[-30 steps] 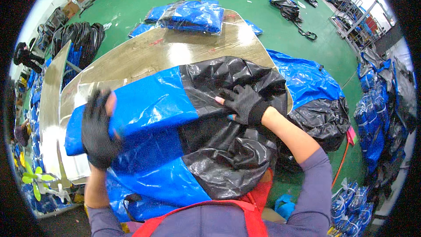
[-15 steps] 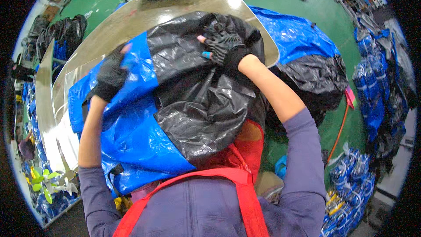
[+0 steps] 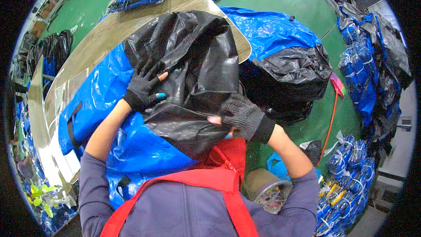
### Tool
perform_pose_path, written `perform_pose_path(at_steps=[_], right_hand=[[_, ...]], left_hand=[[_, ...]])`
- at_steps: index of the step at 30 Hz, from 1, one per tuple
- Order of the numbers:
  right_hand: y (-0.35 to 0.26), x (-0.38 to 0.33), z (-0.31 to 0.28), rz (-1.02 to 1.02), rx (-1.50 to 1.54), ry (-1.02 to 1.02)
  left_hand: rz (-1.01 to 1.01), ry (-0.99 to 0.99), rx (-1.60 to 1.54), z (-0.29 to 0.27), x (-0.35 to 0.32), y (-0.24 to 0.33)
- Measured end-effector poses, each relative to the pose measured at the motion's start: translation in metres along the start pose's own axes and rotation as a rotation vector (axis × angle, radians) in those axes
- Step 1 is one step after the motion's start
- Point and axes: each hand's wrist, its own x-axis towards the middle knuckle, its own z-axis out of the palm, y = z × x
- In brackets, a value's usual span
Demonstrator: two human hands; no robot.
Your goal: The person repeatedly folds blue and black soft goods, places them into clear plastic bags, and seals them. The person works at a low table in a workshop, handling items one at a time and stacking the finished packages.
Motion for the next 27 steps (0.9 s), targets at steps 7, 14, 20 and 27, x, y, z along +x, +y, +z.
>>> perform_pose_path(at_steps=[7,14,20,27], right_hand=[[-0.017,0.077,-0.020,-0.077,-0.229,0.588],[0.057,0.217,-0.019,0.399,-0.304,-0.088],[0.094,0.224,0.001,0.423,-0.271,-0.026],[0.092,0.232,-0.008,0.476,-0.279,-0.130]], left_hand=[[0.201,-0.035,0.048,-0.002,0.039,0.072],[-0.131,-0.206,-0.554,-0.014,-0.067,0.007],[-0.670,0.045,-0.146,-0.182,-0.297,0.020],[-1.327,0.294,-0.381,-0.101,-0.430,0.104]])
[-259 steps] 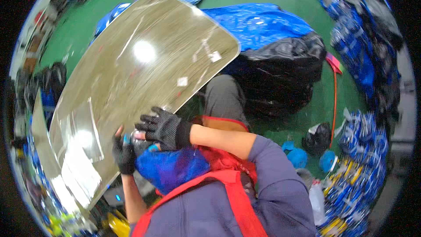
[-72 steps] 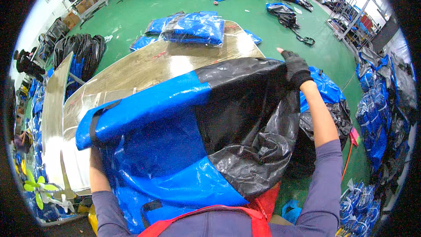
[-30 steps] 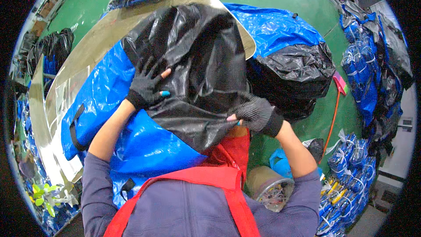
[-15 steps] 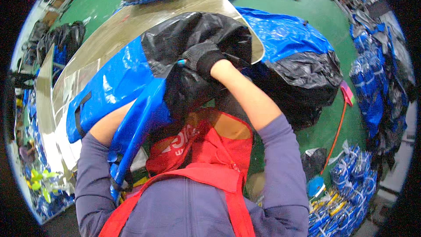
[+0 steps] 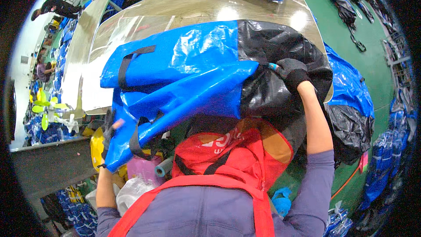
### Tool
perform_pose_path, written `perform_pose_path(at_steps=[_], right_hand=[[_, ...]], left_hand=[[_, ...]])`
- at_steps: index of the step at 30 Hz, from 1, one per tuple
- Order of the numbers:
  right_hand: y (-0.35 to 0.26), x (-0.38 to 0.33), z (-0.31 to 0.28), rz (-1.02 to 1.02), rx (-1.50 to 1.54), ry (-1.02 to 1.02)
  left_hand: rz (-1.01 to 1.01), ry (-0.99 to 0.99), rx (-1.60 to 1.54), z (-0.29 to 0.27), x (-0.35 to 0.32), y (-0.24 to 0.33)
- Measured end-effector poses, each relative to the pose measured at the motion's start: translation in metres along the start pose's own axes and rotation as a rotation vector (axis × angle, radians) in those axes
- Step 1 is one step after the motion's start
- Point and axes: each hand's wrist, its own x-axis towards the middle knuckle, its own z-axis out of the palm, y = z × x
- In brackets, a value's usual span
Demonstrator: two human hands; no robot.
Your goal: The person repeatedly folds blue and black soft goods, places them into clear plastic bags, and seals them. The person works at a low table in a workshop, handling items one at a time and stacking the finished packages.
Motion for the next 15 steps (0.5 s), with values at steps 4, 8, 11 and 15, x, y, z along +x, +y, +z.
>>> perform_pose_path(at_steps=[4,8,11,15], right_hand=[[0.023,-0.018,-0.011,0.044,0.214,0.170],[0.046,-0.046,-0.013,0.005,0.243,0.003],[0.050,-0.051,-0.019,-0.156,0.358,0.046],[0.031,-0.049,-0.022,-0.058,0.155,-0.161]], left_hand=[[-0.303,0.244,-0.495,0.008,0.046,-0.024],[-0.390,-0.069,-0.594,0.021,0.049,-0.012],[-0.244,0.033,-0.653,0.031,0.033,-0.012],[-0.404,0.191,-0.529,0.046,0.034,-0.031]])
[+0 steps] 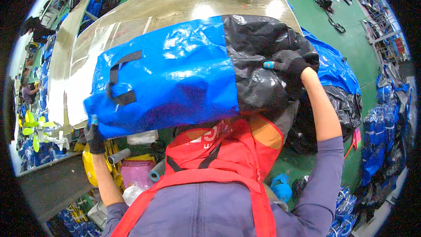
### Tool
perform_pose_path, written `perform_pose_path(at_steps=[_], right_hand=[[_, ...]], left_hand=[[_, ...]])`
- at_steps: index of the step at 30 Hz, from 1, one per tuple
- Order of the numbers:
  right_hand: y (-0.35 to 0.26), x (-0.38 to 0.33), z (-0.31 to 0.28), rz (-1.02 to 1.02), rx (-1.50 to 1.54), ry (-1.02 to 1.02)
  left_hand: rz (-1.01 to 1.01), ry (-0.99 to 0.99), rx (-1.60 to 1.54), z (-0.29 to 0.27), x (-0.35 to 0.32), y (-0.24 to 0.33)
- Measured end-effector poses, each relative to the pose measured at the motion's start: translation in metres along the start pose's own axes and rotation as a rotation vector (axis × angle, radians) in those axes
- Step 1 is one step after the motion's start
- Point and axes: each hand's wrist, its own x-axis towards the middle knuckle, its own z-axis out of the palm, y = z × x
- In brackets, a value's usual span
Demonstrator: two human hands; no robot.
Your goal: The person repeatedly folds blue and black soft goods, places them into clear plastic bags, and seals them. The person works at a low table in a workshop, handling items one at a time and stacking the finished packages.
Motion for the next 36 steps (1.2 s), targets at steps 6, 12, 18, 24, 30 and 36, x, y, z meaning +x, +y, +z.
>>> perform_pose_path(at_steps=[6,12,18,24,30,36], right_hand=[[-0.021,-0.004,0.021,0.039,-0.390,0.209],[-0.003,0.010,0.043,0.041,-0.433,0.296],[-0.035,-0.040,0.020,-0.150,-0.212,0.886],[-0.084,-0.090,0.068,-0.283,-0.324,0.761],[-0.072,-0.085,0.028,-0.367,-0.256,0.583],[-0.050,0.048,-0.082,-0.255,-0.206,0.055]], left_hand=[[0.280,0.231,1.116,0.054,-0.007,0.080],[1.320,-0.382,0.666,0.233,-0.035,0.208],[1.393,-0.637,0.905,0.326,-0.012,0.168],[1.414,-0.817,0.889,0.321,-0.001,0.209],[1.678,-1.029,0.753,0.384,-0.017,0.225],[1.745,-0.904,0.673,0.396,-0.027,0.196]])
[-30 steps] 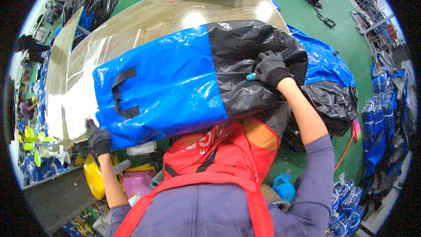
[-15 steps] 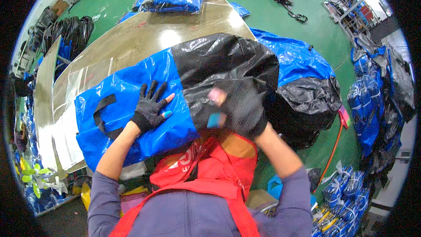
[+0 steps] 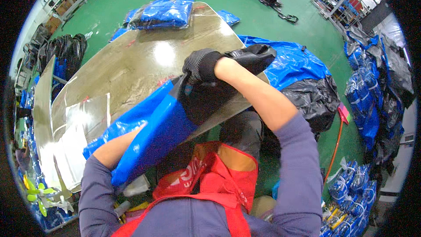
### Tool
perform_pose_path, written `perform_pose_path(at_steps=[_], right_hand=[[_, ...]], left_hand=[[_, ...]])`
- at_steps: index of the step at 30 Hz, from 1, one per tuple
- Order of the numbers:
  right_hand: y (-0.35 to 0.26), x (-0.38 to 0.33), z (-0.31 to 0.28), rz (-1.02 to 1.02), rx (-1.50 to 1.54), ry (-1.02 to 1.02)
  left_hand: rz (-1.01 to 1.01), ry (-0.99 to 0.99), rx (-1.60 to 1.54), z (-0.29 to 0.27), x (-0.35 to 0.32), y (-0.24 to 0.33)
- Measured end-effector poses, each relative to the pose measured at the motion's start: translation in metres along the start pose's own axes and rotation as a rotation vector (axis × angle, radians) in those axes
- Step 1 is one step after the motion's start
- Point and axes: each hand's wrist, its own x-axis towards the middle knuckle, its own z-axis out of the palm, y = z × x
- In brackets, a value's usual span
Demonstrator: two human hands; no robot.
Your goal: The person repeatedly folds blue and black soft goods, places them into clear plastic bags, and seals them. The person works at a low table in a workshop, handling items one at a time and stacking the finished packages.
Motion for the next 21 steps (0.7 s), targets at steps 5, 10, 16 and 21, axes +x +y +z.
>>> perform_pose_path(at_steps=[5,10,16,21], right_hand=[[0.048,0.084,0.058,0.087,0.193,-0.193],[0.058,0.067,0.076,0.112,0.163,-0.084],[0.067,0.061,0.080,0.135,0.291,-0.113],[0.073,0.072,0.087,0.199,0.227,-0.137]], left_hand=[[-0.083,0.027,-0.071,-0.019,0.012,0.006],[-0.366,0.052,-0.644,-0.029,-0.048,0.006],[-1.308,0.031,-1.493,-0.119,-0.307,0.014],[-1.668,0.695,-1.046,-0.139,-0.400,0.118]])
